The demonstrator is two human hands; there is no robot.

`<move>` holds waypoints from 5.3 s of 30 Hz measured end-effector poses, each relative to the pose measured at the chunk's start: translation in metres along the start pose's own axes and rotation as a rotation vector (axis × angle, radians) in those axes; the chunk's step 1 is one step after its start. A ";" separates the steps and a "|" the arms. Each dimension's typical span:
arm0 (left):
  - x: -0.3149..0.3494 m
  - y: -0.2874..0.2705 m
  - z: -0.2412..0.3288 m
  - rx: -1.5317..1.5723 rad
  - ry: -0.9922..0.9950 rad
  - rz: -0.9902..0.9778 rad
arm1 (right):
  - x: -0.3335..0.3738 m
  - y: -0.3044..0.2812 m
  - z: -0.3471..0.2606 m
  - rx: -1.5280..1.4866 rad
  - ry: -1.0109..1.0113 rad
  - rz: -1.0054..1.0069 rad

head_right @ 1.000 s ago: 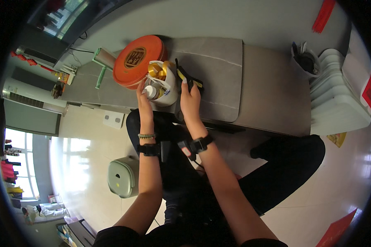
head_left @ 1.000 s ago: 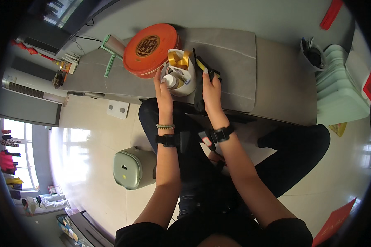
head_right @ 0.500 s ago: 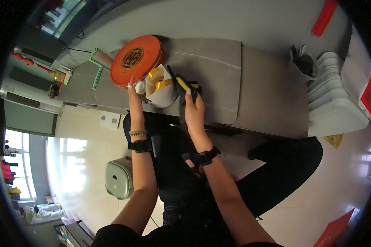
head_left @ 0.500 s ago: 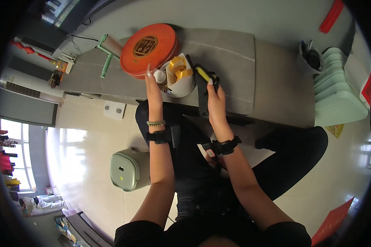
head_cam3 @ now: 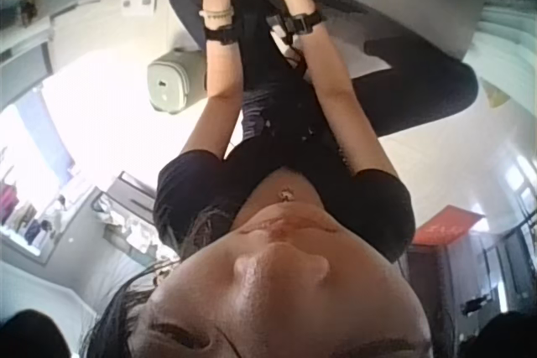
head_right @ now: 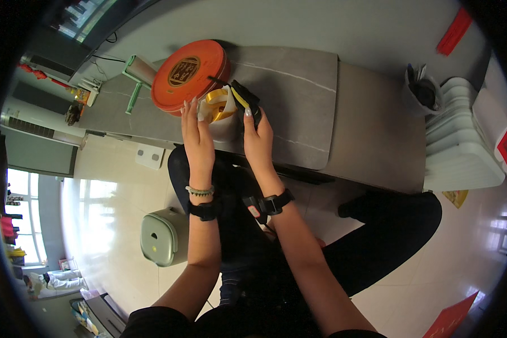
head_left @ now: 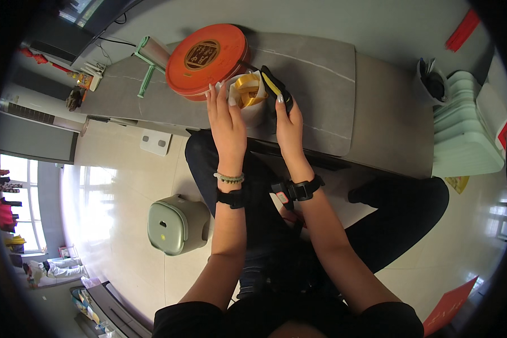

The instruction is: Organizing small components and putting them into a black zippered pouch, then placing the pouch into a round container.

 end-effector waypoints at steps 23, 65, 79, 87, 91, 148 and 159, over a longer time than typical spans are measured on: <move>0.001 -0.016 0.004 -0.079 -0.069 0.020 | 0.005 -0.100 -0.020 -0.425 0.203 0.442; -0.022 0.013 -0.052 0.889 -0.115 -0.384 | 0.016 -0.036 -0.009 -0.424 0.108 0.313; -0.014 0.008 -0.037 0.659 -0.023 -0.187 | 0.027 0.058 -0.050 0.046 -0.048 -0.145; -0.014 0.012 -0.047 0.635 -0.105 -0.133 | 0.035 0.053 -0.038 0.232 0.053 -0.248; -0.014 0.012 -0.056 0.545 -0.066 -0.081 | 0.041 0.053 -0.048 0.118 0.042 -0.216; -0.107 0.187 0.233 0.112 0.133 -1.041 | 0.010 -0.206 -0.159 0.180 0.225 -0.816; -0.118 0.218 0.223 0.133 0.094 -1.048 | 0.011 -0.192 -0.177 0.197 0.290 -0.802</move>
Point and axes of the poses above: each hand's wrist, its own x-axis away from the middle knuckle, its own y-axis out of the palm, z = x × y, the point moved 6 cm from there along -x, towards the middle knuckle, and after that the axes turned 10 degrees about -x, right-handed, at the moved point
